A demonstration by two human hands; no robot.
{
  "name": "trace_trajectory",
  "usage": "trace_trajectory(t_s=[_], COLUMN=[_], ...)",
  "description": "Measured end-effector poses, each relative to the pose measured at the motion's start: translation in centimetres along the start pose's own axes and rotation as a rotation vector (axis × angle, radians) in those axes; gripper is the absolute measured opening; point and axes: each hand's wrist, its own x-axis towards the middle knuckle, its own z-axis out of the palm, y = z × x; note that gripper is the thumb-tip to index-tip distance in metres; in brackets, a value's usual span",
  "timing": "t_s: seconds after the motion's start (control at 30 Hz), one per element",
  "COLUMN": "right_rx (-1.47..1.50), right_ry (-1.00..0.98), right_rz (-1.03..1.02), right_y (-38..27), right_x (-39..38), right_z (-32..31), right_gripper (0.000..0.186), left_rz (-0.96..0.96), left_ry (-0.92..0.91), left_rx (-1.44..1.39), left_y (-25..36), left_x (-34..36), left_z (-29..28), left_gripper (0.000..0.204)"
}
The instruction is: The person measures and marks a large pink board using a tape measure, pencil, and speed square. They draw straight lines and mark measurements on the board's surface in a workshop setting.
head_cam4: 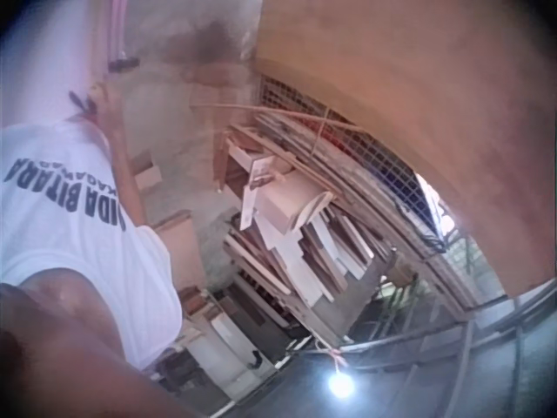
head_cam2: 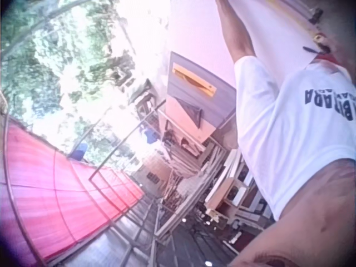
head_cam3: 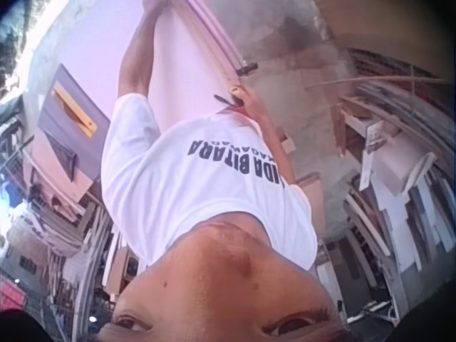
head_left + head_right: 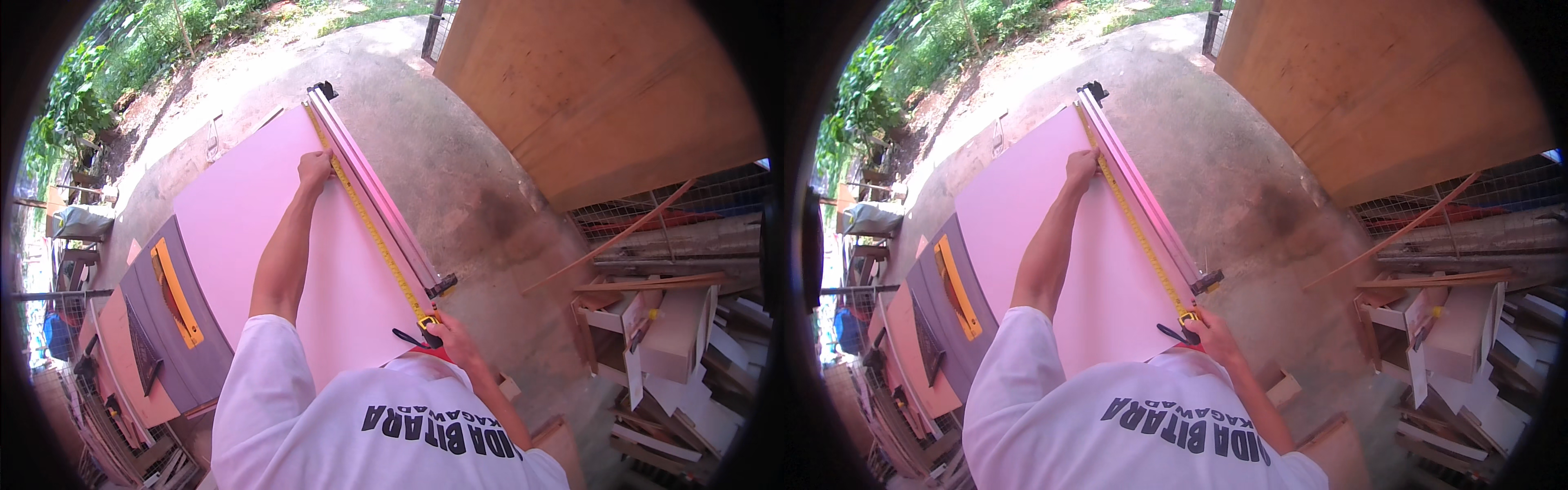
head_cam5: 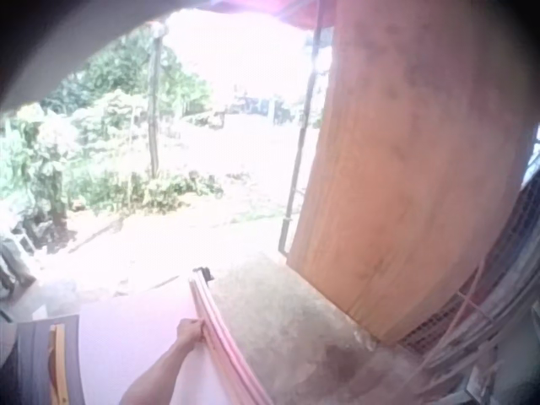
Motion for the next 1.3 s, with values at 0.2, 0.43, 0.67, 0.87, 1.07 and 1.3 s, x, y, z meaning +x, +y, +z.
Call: trace_trajectory(t_s=[0.2,0.43,0.67,0.87,1.07,1.3], right_rx=[-0.032,-0.046,-0.228,-0.131,-0.259,-0.725], right_ry=[-0.023,-0.056,-0.286,-0.445,-0.657,-0.792], right_rz=[-0.048,-0.024,0.041,0.035,0.045,0.000], right_y=[0.4,1.5,1.4,2.3,2.9,0.9], right_x=[0.5,0.3,-0.9,0.0,1.6,1.3], right_z=[-0.5,-1.7,-2.9,-4.6,-7.6,-9.4], right_gripper=[0.032,0.036,0.036,0.031,0.035,0.045], left_rz=[0.006,0.041,-0.020,-0.012,-0.497,-0.551], left_ry=[0.035,0.024,-0.097,0.062,0.212,0.153], left_rx=[-0.046,0.036,0.224,0.200,-0.272,-0.778], left_y=[-1.3,-0.5,-2.3,-7.5,-11.7,-10.5], left_x=[1.1,-0.4,-13.7,-37.0,-49.4,-51.7], left_z=[-0.4,0.0,1.6,5.7,10.4,14.1], left_gripper=[0.035,0.032,0.041,0.041,0.040,0.028])
